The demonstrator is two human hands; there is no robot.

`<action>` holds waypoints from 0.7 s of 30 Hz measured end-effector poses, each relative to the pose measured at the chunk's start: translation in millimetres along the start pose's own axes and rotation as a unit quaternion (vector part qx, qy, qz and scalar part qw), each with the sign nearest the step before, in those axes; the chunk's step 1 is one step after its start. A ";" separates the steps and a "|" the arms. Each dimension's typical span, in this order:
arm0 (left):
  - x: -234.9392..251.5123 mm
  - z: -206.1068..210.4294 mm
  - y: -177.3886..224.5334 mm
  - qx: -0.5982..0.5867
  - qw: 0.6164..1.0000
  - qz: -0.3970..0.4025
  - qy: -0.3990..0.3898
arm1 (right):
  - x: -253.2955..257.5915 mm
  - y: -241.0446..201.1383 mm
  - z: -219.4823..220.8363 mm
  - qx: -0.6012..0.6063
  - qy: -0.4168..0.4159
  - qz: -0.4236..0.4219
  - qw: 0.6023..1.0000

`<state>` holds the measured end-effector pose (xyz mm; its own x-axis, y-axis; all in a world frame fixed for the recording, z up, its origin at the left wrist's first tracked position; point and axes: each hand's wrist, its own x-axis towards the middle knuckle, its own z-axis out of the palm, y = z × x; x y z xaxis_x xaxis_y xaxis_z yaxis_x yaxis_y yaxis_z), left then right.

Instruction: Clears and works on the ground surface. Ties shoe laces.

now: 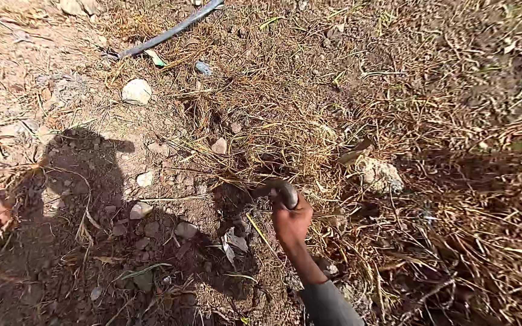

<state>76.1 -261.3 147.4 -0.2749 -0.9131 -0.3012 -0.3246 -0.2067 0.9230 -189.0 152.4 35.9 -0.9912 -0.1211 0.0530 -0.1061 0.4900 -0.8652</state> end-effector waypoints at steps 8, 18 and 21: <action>-92.4 198.1 -72.0 0.070 0.970 0.088 -0.216 | -9.9 -1.8 0.3 0.001 0.016 -0.010 1.000; -135.5 324.8 -101.4 0.252 0.900 0.153 -0.321 | -1.3 -37.4 -33.6 0.075 0.087 0.046 0.992; -131.2 339.6 -86.7 0.311 0.880 0.138 -0.330 | -6.9 18.6 10.9 0.048 0.045 0.037 0.997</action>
<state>-167.0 -4.2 25.5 -0.8203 -0.4529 -0.3493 -0.5399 0.4114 0.7344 -183.3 153.0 14.1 -0.9996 -0.0076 0.0288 -0.0294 0.4086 -0.9122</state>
